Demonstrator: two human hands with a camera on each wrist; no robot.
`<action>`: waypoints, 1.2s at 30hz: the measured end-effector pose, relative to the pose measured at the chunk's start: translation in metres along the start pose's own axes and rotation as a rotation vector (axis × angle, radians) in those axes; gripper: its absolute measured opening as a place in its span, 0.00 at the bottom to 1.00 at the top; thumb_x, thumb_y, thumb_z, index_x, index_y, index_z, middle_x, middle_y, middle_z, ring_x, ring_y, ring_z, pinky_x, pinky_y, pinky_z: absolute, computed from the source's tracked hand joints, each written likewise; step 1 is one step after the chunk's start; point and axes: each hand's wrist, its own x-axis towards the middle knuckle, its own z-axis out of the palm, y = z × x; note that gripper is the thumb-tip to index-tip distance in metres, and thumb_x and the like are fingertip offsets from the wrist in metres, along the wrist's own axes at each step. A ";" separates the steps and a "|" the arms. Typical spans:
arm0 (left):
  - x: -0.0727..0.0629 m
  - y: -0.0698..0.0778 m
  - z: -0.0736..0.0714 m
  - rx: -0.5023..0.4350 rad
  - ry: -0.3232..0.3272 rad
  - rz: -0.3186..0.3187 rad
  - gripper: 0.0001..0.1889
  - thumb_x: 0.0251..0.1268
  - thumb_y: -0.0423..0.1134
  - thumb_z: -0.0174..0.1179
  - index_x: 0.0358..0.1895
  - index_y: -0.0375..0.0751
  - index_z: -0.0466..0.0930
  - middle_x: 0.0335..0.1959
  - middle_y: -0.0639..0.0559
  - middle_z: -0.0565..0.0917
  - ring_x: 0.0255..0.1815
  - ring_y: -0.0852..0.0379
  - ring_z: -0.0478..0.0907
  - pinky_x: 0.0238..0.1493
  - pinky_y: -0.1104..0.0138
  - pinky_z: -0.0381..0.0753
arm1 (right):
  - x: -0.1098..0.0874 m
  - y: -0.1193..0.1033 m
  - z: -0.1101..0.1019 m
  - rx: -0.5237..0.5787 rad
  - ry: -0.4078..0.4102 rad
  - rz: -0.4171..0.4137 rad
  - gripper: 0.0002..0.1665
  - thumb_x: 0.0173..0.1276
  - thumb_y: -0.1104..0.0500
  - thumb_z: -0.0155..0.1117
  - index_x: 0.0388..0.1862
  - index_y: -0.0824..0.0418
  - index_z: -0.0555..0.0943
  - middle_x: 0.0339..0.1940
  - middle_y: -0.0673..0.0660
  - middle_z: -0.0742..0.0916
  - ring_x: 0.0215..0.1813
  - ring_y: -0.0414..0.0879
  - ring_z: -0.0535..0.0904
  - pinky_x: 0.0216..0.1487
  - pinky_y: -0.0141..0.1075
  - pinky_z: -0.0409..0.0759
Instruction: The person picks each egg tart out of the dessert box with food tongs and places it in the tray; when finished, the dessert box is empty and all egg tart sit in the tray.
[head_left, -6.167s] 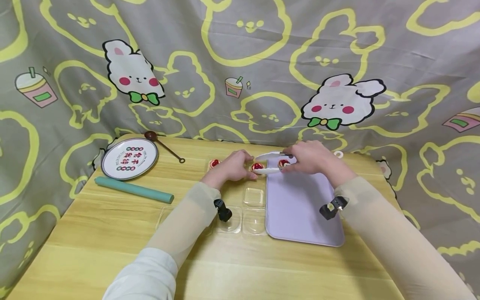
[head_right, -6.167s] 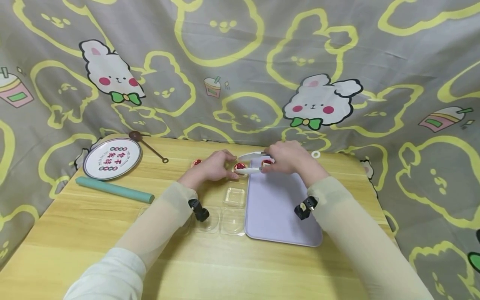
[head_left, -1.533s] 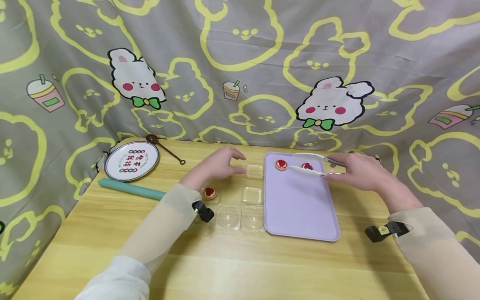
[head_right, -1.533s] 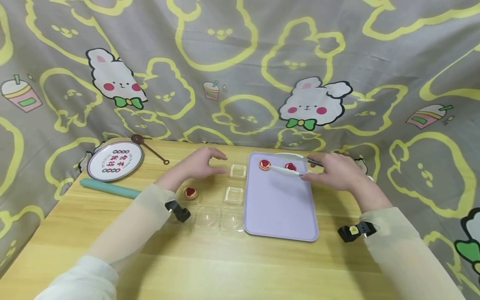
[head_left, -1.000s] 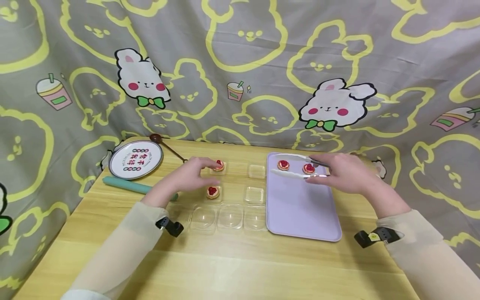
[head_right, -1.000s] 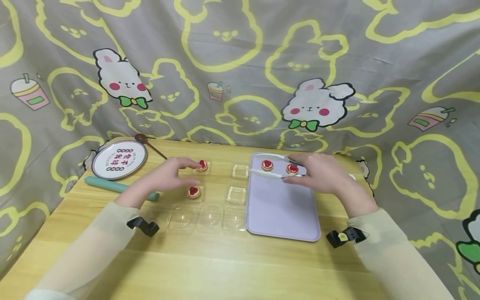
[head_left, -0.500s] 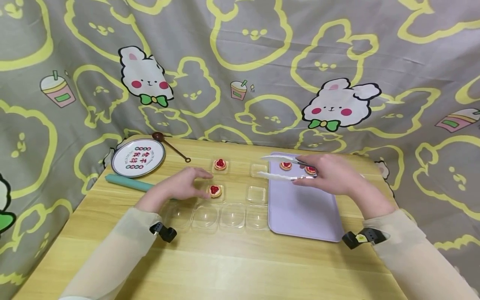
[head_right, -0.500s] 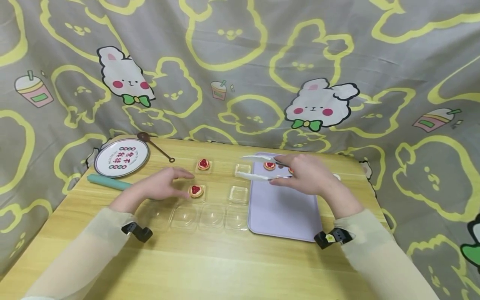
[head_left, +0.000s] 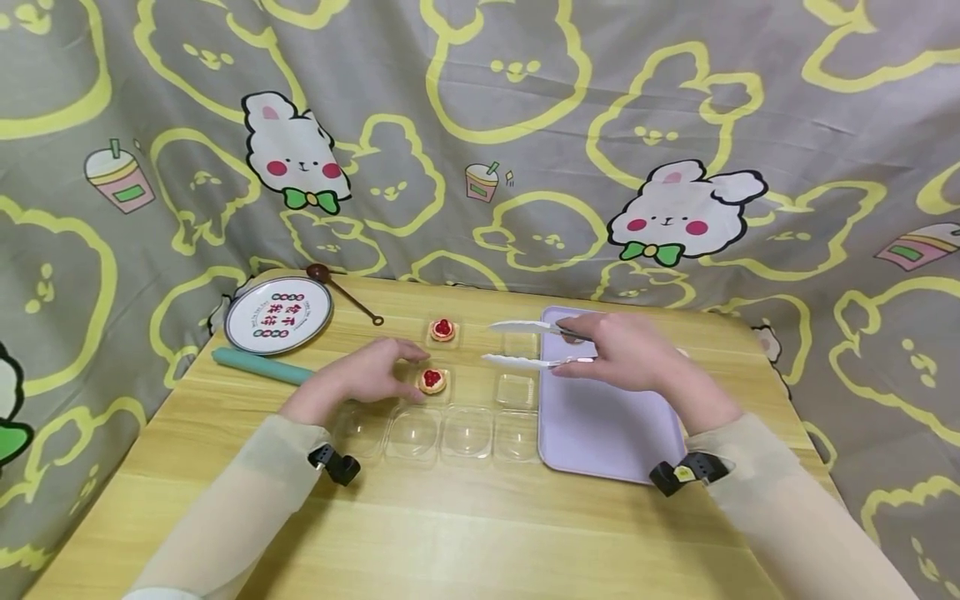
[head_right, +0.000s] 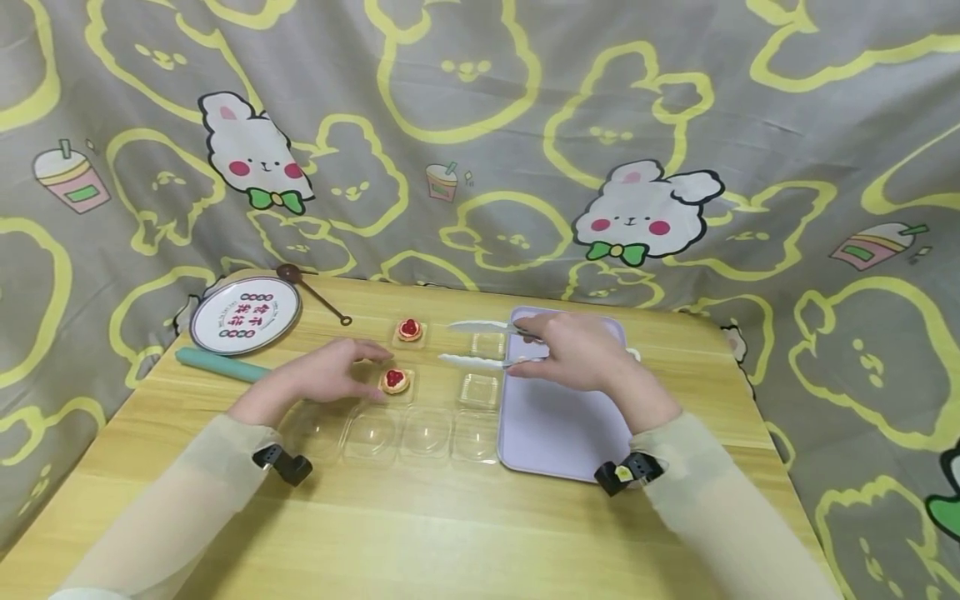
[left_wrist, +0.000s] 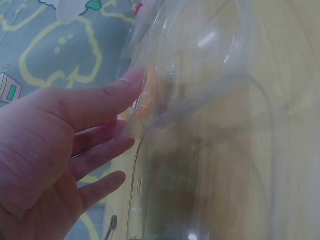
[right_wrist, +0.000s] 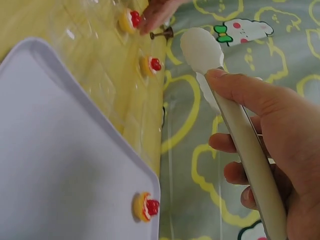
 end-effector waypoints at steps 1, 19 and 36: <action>0.000 0.001 0.000 0.004 0.000 0.002 0.38 0.60 0.47 0.80 0.70 0.31 0.78 0.71 0.36 0.77 0.76 0.36 0.69 0.79 0.45 0.62 | 0.002 -0.001 0.002 0.000 -0.001 -0.011 0.46 0.65 0.30 0.74 0.71 0.59 0.82 0.56 0.52 0.90 0.39 0.43 0.84 0.41 0.45 0.84; 0.004 0.000 0.007 -0.035 -0.012 -0.020 0.39 0.60 0.43 0.79 0.72 0.30 0.74 0.75 0.37 0.74 0.78 0.34 0.64 0.81 0.43 0.56 | 0.049 -0.039 0.036 -0.026 -0.114 -0.069 0.43 0.66 0.31 0.73 0.69 0.57 0.83 0.54 0.53 0.90 0.44 0.46 0.85 0.46 0.50 0.86; 0.003 -0.002 0.009 -0.071 0.011 -0.047 0.39 0.57 0.41 0.81 0.71 0.30 0.75 0.74 0.36 0.74 0.76 0.34 0.66 0.80 0.43 0.57 | 0.077 -0.064 0.049 -0.081 -0.185 -0.088 0.25 0.66 0.32 0.74 0.46 0.50 0.85 0.21 0.45 0.76 0.23 0.41 0.67 0.22 0.39 0.61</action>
